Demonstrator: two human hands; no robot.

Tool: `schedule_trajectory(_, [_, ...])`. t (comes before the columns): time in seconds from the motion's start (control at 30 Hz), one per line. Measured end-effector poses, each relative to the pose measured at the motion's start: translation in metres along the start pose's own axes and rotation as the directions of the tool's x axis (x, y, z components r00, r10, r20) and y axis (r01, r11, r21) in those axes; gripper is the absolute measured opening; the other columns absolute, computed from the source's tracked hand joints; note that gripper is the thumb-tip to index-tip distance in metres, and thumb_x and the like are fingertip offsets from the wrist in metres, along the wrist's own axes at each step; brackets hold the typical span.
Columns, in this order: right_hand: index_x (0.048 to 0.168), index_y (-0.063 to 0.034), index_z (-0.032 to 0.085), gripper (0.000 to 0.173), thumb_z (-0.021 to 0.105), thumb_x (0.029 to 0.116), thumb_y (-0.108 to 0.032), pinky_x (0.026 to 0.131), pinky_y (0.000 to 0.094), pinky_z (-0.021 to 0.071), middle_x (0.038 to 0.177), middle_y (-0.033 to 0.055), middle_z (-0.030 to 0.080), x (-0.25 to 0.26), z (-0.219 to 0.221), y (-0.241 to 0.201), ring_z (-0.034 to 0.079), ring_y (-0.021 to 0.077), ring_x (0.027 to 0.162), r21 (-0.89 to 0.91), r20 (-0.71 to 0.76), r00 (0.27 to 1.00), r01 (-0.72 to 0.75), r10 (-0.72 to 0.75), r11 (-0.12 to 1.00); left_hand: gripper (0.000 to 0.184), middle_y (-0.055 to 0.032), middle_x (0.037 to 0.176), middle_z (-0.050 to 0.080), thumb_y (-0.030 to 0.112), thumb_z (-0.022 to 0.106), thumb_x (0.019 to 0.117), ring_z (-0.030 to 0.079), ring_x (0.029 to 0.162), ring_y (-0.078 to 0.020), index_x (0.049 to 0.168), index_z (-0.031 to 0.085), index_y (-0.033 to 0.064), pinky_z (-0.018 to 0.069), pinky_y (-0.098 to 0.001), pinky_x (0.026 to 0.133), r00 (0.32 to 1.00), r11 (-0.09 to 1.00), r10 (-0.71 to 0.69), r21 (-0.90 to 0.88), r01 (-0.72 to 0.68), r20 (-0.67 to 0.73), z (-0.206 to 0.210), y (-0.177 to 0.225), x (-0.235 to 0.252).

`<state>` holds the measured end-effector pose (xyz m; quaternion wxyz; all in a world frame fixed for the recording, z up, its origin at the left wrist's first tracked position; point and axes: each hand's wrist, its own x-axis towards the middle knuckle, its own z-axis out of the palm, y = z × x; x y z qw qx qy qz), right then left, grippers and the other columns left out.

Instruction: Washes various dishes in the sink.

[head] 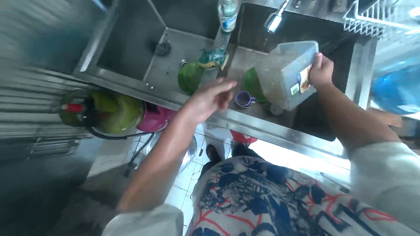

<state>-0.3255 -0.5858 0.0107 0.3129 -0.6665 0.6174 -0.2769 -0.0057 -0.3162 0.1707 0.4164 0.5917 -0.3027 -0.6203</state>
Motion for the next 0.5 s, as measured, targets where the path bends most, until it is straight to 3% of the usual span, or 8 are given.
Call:
schedule_trajectory(0.07, [0.120,0.0081,0.064,0.066,0.027,0.1131,-0.046,0.093,0.0524,0.0521,0.108,0.0272,0.067,-0.010,0.000,0.001,0.067,0.0323,0.098,0.052,-0.073,0.987,-0.136,0.140,0.989,0.024,0.0071,0.075,0.058,0.026,0.042,0.1044,0.051,0.055,-0.0005,0.112,0.062,0.0158,0.0448,-0.0157,0.049,0.999,0.997,0.001,-0.077,-0.004,-0.041,-0.046,-0.048,-0.049])
schedule_trajectory(0.17, [0.127,0.0069,0.063,0.074,0.023,0.1113,-0.054,0.100,0.0522,0.0506,0.121,0.0270,0.065,-0.024,0.003,0.003,0.066,0.0328,0.110,0.106,-0.191,0.925,-0.314,0.329,0.944,0.023,0.0068,0.072,0.059,0.019,0.040,0.1057,0.053,0.056,-0.0014,0.103,0.063,0.0140,0.0463,-0.0164,0.052,0.942,0.957,-0.205,-0.257,0.136,-0.264,-0.106,-0.148,-0.114])
schedule_trajectory(0.27, [0.136,0.0018,0.060,0.078,0.018,0.1097,-0.059,0.107,0.0508,0.0475,0.136,0.0219,0.063,-0.035,0.006,0.000,0.062,0.0313,0.126,0.048,-0.308,0.811,-0.510,0.498,0.859,0.019,0.0037,0.073,0.057,0.017,0.045,0.1089,0.052,0.056,-0.0035,0.109,0.061,0.0070,0.0468,-0.0185,0.052,0.726,0.877,-0.470,-0.359,0.319,-0.502,-0.138,-0.265,-0.179])
schedule_trajectory(0.3, [0.140,0.0004,0.058,0.078,0.017,0.1091,-0.059,0.108,0.0509,0.0472,0.140,0.0207,0.061,-0.038,0.006,0.003,0.060,0.0313,0.130,0.009,-0.339,0.784,-0.551,0.521,0.835,0.023,0.0014,0.078,0.054,0.016,0.045,0.1097,0.050,0.059,-0.0057,0.119,0.061,0.0034,0.0460,-0.0213,0.055,0.659,0.838,-0.544,-0.376,0.395,-0.520,-0.143,-0.307,-0.204])
schedule_trajectory(0.33, [0.145,-0.0003,0.052,0.077,0.016,0.1094,-0.057,0.111,0.0504,0.0467,0.145,0.0204,0.058,-0.042,0.005,0.004,0.057,0.0314,0.135,-0.017,-0.343,0.774,-0.571,0.532,0.821,0.023,0.0014,0.076,0.052,0.019,0.045,0.1096,0.048,0.057,-0.0060,0.119,0.059,0.0042,0.0442,-0.0213,0.053,0.563,0.775,-0.632,-0.447,0.447,-0.532,-0.143,-0.345,-0.226])
schedule_trajectory(0.43, [0.155,-0.0067,0.039,0.054,0.026,0.1143,-0.040,0.113,0.0382,0.0452,0.149,0.0117,0.053,-0.057,0.003,-0.008,0.054,0.0197,0.136,0.171,-0.333,0.783,-0.498,0.525,0.850,0.028,-0.0032,0.081,0.054,0.019,0.044,0.1105,0.048,0.059,-0.0075,0.129,0.057,0.0018,0.0425,-0.0224,0.055,0.371,0.609,-0.792,-0.578,0.544,-0.485,-0.125,-0.419,-0.297])
schedule_trajectory(0.47, [0.154,-0.0084,0.041,0.047,0.035,0.1136,-0.032,0.110,0.0343,0.0467,0.145,0.0096,0.057,-0.058,0.004,0.002,0.057,0.0162,0.131,0.096,-0.388,0.817,-0.424,0.426,0.901,0.030,-0.0054,0.087,0.055,0.015,0.043,0.1105,0.049,0.064,-0.0079,0.135,0.054,0.0003,0.0431,-0.0232,0.059,0.357,0.572,-0.817,-0.567,0.593,-0.452,-0.119,-0.433,-0.318])
schedule_trajectory(0.5, [0.148,-0.0057,0.047,0.048,0.048,0.1074,-0.030,0.103,0.0300,0.0526,0.135,0.0102,0.063,-0.050,0.002,0.046,0.063,0.0141,0.123,-0.185,-0.478,0.871,-0.224,0.111,0.957,0.031,-0.0063,0.090,0.055,0.011,0.044,0.1097,0.048,0.066,-0.0079,0.136,0.053,-0.0008,0.0428,-0.0233,0.061,0.337,0.540,-0.838,-0.558,0.630,-0.429,-0.113,-0.447,-0.336])
